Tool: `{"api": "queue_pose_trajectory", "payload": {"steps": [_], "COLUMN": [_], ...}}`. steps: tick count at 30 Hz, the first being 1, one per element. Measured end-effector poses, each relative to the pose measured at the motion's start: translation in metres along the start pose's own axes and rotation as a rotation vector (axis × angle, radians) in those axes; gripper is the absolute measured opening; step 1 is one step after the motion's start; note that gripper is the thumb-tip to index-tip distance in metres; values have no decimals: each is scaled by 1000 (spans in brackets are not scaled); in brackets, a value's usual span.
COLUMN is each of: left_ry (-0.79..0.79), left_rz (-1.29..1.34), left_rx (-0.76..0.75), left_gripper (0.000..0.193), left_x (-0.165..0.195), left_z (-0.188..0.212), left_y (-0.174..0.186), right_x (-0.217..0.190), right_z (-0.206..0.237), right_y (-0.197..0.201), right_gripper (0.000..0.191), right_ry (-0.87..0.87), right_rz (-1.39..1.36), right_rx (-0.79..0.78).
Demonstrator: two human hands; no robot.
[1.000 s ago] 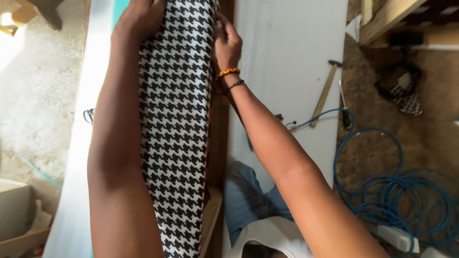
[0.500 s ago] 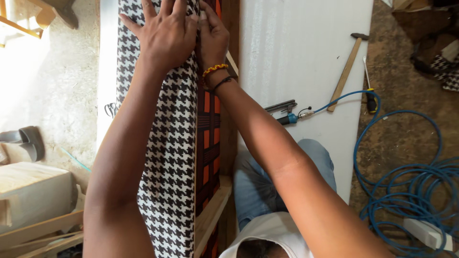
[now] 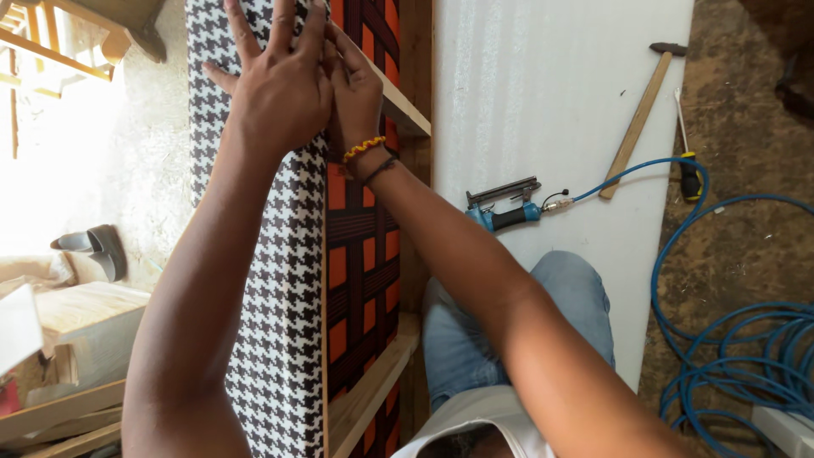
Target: The person stretches a black-and-white houndstooth fabric over a wooden furniture frame and secures it using a pneumatic staple gun. They repeatedly pull the fabric taut and drive staples along the frame edges, then lift and reposition the covered frame.
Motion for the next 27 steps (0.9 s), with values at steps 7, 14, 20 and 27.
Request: {"api": "queue_pose_trajectory", "payload": {"steps": [7, 14, 20, 27], "left_ry": [5, 27, 23, -4], "left_rz": [-48, -31, -77, -80], "left_rx": [-33, -29, -48, -3], "left_gripper": [70, 76, 73, 73], "left_x": [3, 0, -2, -3], "left_z": [-5, -9, -10, -9], "left_y": [-4, -12, -16, -17], "right_x": [-21, -19, -6, -2], "right_z": [43, 139, 147, 90], "right_y": [147, 327, 342, 317], "right_gripper": [35, 26, 23, 67], "right_ry": [50, -257, -211, -826], "right_rz": [938, 1769, 1942, 1564], "right_rx": [-453, -1020, -1229, -1000]}}
Point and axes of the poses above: each hand's wrist, its own z-axis away from the middle knuckle, its own y-axis out of the back of the hand, x = y × z, the point moved 5 cm from there along -z, towards the middle knuckle, and after that the axes turned 6 degrees about -z, right-handed, at the moved point
